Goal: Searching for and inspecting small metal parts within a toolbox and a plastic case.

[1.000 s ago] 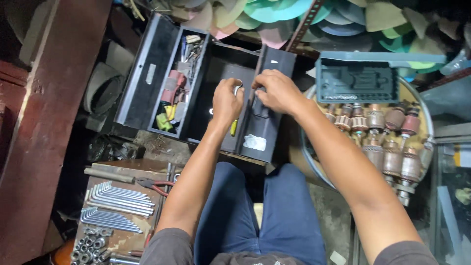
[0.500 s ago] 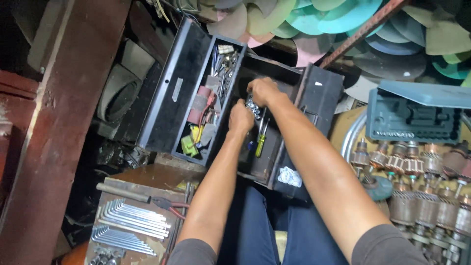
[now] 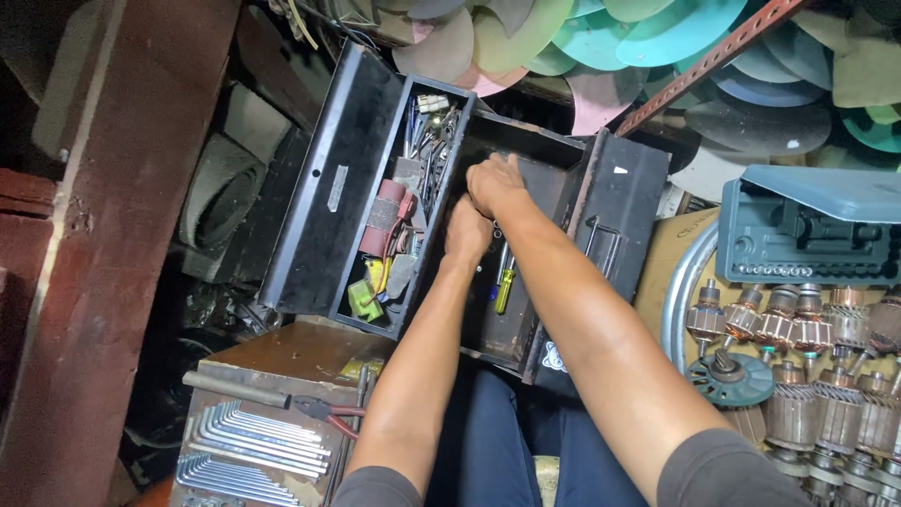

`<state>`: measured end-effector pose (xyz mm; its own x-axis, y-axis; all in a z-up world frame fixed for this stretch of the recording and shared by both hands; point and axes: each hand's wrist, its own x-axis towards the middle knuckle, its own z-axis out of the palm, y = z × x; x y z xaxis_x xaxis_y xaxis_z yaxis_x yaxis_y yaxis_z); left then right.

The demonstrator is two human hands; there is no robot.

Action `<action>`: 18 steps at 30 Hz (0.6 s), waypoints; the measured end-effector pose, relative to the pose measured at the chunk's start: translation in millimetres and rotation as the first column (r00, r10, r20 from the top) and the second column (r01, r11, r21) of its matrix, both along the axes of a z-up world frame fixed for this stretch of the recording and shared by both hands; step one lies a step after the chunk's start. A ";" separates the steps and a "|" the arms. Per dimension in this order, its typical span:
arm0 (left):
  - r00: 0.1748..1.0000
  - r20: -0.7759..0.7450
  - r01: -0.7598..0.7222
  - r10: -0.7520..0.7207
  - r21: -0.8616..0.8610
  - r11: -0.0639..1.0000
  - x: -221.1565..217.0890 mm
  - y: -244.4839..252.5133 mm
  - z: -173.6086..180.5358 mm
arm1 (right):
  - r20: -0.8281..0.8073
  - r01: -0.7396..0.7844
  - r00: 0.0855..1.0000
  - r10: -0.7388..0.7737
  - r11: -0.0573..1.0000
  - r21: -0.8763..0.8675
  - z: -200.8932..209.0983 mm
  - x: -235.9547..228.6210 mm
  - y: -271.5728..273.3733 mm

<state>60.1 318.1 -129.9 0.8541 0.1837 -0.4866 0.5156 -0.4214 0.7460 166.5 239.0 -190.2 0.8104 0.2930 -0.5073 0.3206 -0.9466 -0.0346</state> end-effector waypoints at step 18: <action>0.686 0.637 0.010 0.353 -0.493 0.870 -130.8 -52.3 157.7 | -0.446 0.438 0.894 -0.032 0.262 0.860 272.0 -153.8 -133.1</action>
